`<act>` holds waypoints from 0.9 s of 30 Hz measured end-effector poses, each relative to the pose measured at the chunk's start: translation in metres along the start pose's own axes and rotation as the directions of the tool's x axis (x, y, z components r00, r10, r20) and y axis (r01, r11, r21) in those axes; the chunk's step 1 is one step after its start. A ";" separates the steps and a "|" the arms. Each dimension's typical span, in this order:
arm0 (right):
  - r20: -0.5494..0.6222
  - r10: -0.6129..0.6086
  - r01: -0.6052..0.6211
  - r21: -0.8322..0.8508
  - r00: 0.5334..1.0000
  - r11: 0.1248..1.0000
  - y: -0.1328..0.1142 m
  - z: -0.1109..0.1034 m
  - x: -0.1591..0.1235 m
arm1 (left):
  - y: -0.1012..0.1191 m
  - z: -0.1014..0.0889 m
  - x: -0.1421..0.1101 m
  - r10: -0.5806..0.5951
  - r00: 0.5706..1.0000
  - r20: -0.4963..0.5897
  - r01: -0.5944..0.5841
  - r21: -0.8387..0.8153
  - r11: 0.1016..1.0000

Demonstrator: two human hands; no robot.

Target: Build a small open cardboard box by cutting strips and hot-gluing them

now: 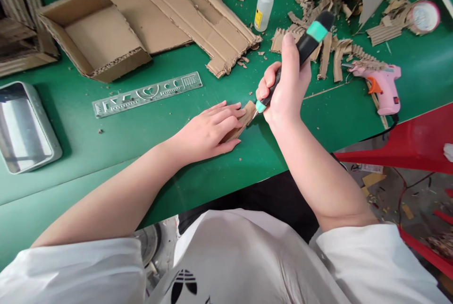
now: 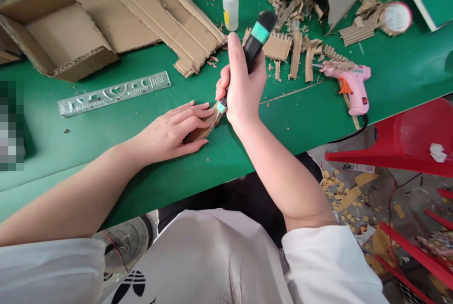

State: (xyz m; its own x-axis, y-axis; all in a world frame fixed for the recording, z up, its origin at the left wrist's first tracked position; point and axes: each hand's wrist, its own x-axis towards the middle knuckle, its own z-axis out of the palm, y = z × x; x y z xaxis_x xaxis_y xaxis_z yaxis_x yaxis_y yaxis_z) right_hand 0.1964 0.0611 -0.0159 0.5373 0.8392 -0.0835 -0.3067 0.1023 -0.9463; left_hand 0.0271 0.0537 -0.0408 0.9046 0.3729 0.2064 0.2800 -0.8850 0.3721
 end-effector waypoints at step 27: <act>-0.044 -0.049 0.049 -0.014 0.998 0.999 -0.010 -0.003 -0.001 | 0.001 0.001 -0.001 -0.017 1.000 -0.008 0.016 -0.044 0.999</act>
State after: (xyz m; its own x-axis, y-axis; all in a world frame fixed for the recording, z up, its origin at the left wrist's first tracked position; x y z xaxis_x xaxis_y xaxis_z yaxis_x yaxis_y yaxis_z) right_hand 0.2008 0.0577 -0.0071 0.5859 0.8088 -0.0504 -0.2694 0.1358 -0.9534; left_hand 0.0266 0.0525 -0.0414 0.8972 0.3899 0.2071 0.2805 -0.8657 0.4146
